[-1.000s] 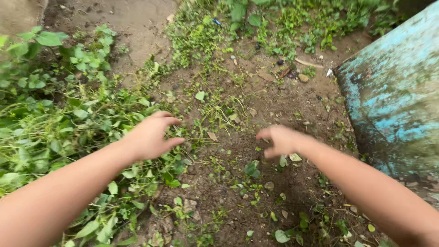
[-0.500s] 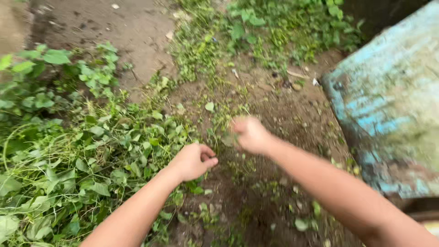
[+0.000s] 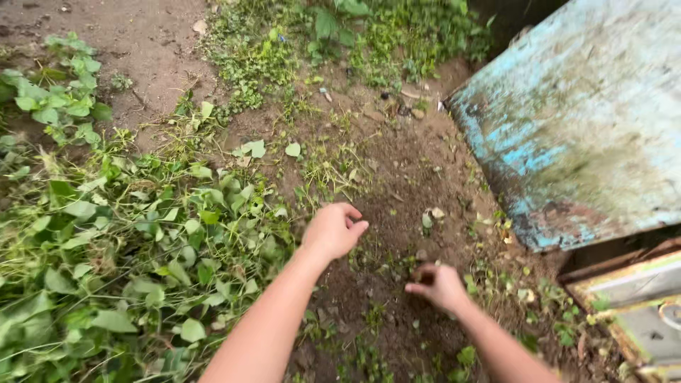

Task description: The person pulls weeds from the ground by hand and gathers them into a pile.

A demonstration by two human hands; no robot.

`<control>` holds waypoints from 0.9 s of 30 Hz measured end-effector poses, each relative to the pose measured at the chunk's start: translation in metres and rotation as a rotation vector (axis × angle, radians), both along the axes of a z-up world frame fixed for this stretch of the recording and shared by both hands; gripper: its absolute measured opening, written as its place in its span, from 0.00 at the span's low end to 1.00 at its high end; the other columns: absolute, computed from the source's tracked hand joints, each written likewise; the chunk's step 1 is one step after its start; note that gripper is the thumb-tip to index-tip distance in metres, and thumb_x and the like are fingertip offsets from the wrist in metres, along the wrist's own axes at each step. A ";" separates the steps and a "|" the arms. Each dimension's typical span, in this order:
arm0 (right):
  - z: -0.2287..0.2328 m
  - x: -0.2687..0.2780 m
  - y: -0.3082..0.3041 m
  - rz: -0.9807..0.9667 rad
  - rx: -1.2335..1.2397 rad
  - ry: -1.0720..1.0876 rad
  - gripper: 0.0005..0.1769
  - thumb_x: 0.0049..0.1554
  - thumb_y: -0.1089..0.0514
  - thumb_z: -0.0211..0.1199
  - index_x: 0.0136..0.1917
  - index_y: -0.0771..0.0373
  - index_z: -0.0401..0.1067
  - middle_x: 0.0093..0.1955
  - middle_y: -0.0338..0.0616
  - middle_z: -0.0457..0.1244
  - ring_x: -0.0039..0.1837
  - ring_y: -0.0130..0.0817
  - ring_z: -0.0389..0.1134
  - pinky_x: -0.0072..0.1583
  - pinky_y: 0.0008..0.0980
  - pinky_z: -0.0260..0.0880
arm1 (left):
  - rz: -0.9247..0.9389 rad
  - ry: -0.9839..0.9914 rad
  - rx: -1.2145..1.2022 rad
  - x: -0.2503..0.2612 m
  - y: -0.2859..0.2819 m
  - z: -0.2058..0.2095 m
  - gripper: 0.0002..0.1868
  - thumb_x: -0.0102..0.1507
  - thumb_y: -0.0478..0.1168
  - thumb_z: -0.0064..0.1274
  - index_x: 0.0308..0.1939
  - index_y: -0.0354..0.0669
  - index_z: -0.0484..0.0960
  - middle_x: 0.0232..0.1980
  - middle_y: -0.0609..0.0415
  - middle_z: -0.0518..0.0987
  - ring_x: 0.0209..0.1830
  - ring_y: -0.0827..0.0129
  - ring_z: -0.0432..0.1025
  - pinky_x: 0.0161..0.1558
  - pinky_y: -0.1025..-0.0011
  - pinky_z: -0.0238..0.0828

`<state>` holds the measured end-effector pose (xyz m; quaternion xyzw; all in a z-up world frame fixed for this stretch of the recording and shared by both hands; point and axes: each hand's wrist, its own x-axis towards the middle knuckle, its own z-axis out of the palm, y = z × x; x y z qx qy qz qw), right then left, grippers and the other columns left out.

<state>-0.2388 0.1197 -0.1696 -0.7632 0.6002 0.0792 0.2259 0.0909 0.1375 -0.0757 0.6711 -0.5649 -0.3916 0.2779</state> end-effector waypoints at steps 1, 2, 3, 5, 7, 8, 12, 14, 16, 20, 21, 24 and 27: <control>-0.006 0.002 -0.010 0.006 -0.012 0.007 0.30 0.46 0.38 0.76 0.56 0.54 0.79 0.61 0.40 0.70 0.63 0.35 0.72 0.70 0.39 0.71 | -0.002 0.017 0.022 -0.005 -0.005 0.002 0.19 0.63 0.51 0.60 0.54 0.47 0.84 0.47 0.53 0.86 0.46 0.64 0.80 0.50 0.64 0.76; -0.014 0.009 -0.003 -0.033 -0.028 0.084 0.26 0.50 0.40 0.75 0.53 0.59 0.79 0.54 0.48 0.71 0.56 0.42 0.72 0.64 0.40 0.75 | -0.013 0.038 0.068 -0.012 0.002 -0.001 0.20 0.63 0.51 0.60 0.55 0.47 0.83 0.47 0.52 0.85 0.46 0.62 0.80 0.49 0.63 0.77; -0.012 0.014 0.007 -0.070 -0.044 0.163 0.24 0.54 0.41 0.74 0.49 0.64 0.79 0.47 0.56 0.72 0.49 0.49 0.72 0.59 0.40 0.79 | -0.016 0.050 0.079 -0.019 0.007 -0.003 0.20 0.63 0.51 0.60 0.55 0.47 0.83 0.47 0.52 0.85 0.46 0.62 0.80 0.49 0.63 0.77; 0.012 0.042 -0.002 -0.197 -0.049 0.079 0.20 0.57 0.44 0.71 0.47 0.64 0.78 0.46 0.54 0.72 0.47 0.44 0.71 0.56 0.40 0.79 | -0.044 0.126 0.088 -0.019 0.010 -0.002 0.19 0.62 0.50 0.60 0.52 0.45 0.85 0.46 0.52 0.86 0.45 0.64 0.81 0.49 0.64 0.78; 0.066 0.067 -0.040 -0.358 -0.049 -0.132 0.17 0.59 0.46 0.68 0.44 0.63 0.78 0.45 0.51 0.72 0.44 0.39 0.71 0.52 0.39 0.78 | -0.003 0.119 0.080 -0.019 0.009 -0.003 0.18 0.63 0.51 0.59 0.52 0.46 0.85 0.45 0.53 0.86 0.44 0.65 0.81 0.50 0.65 0.77; 0.094 0.073 -0.052 -0.403 -0.045 -0.252 0.16 0.60 0.47 0.67 0.43 0.63 0.77 0.44 0.50 0.72 0.43 0.37 0.70 0.51 0.39 0.78 | 0.045 0.121 0.087 -0.020 0.013 -0.007 0.18 0.63 0.51 0.58 0.52 0.46 0.86 0.45 0.54 0.87 0.43 0.66 0.81 0.51 0.65 0.76; 0.160 0.083 -0.082 -0.254 -0.075 -0.560 0.20 0.48 0.52 0.75 0.52 0.54 0.74 0.48 0.39 0.69 0.48 0.29 0.71 0.53 0.39 0.77 | 0.065 0.135 0.083 -0.016 0.020 -0.015 0.17 0.63 0.49 0.58 0.51 0.46 0.86 0.45 0.54 0.86 0.41 0.65 0.81 0.48 0.64 0.77; 0.151 0.072 -0.091 -0.070 -0.090 -0.394 0.30 0.42 0.52 0.78 0.59 0.51 0.75 0.55 0.36 0.67 0.54 0.32 0.70 0.56 0.40 0.75 | 0.030 0.122 0.107 -0.018 0.026 -0.014 0.16 0.63 0.49 0.58 0.51 0.47 0.86 0.44 0.54 0.86 0.42 0.66 0.80 0.49 0.65 0.76; 0.104 0.050 -0.081 0.029 -0.020 -0.058 0.25 0.45 0.47 0.76 0.55 0.54 0.80 0.55 0.38 0.71 0.55 0.35 0.73 0.59 0.39 0.74 | 0.031 0.141 0.159 -0.010 0.028 -0.012 0.17 0.63 0.49 0.58 0.53 0.48 0.84 0.44 0.54 0.85 0.40 0.64 0.81 0.48 0.64 0.77; 0.001 0.011 -0.034 0.176 -0.008 -0.011 0.29 0.45 0.45 0.79 0.56 0.58 0.78 0.54 0.42 0.71 0.54 0.38 0.74 0.60 0.42 0.74 | 0.077 0.101 0.135 0.001 0.036 -0.015 0.17 0.62 0.50 0.61 0.51 0.48 0.85 0.43 0.53 0.85 0.42 0.66 0.80 0.48 0.65 0.76; -0.013 0.010 -0.027 0.122 -0.077 -0.012 0.21 0.49 0.46 0.75 0.51 0.60 0.80 0.50 0.46 0.72 0.51 0.39 0.74 0.57 0.43 0.75 | 0.086 0.097 0.141 0.003 0.036 -0.018 0.17 0.62 0.50 0.61 0.51 0.48 0.85 0.43 0.53 0.85 0.42 0.66 0.80 0.48 0.65 0.76; -0.009 0.034 -0.023 -0.032 -0.123 -0.089 0.15 0.56 0.48 0.68 0.44 0.62 0.80 0.44 0.48 0.72 0.45 0.38 0.74 0.51 0.43 0.78 | 0.087 0.077 0.152 0.004 0.038 -0.026 0.17 0.62 0.50 0.61 0.51 0.48 0.85 0.42 0.54 0.85 0.41 0.65 0.79 0.47 0.63 0.76; 0.057 0.103 -0.066 -0.082 -0.174 -0.318 0.16 0.60 0.44 0.60 0.36 0.53 0.74 0.35 0.40 0.68 0.39 0.33 0.72 0.43 0.36 0.76 | 0.168 0.080 0.102 0.003 0.031 -0.032 0.15 0.62 0.48 0.59 0.49 0.48 0.88 0.41 0.55 0.85 0.38 0.67 0.80 0.44 0.65 0.76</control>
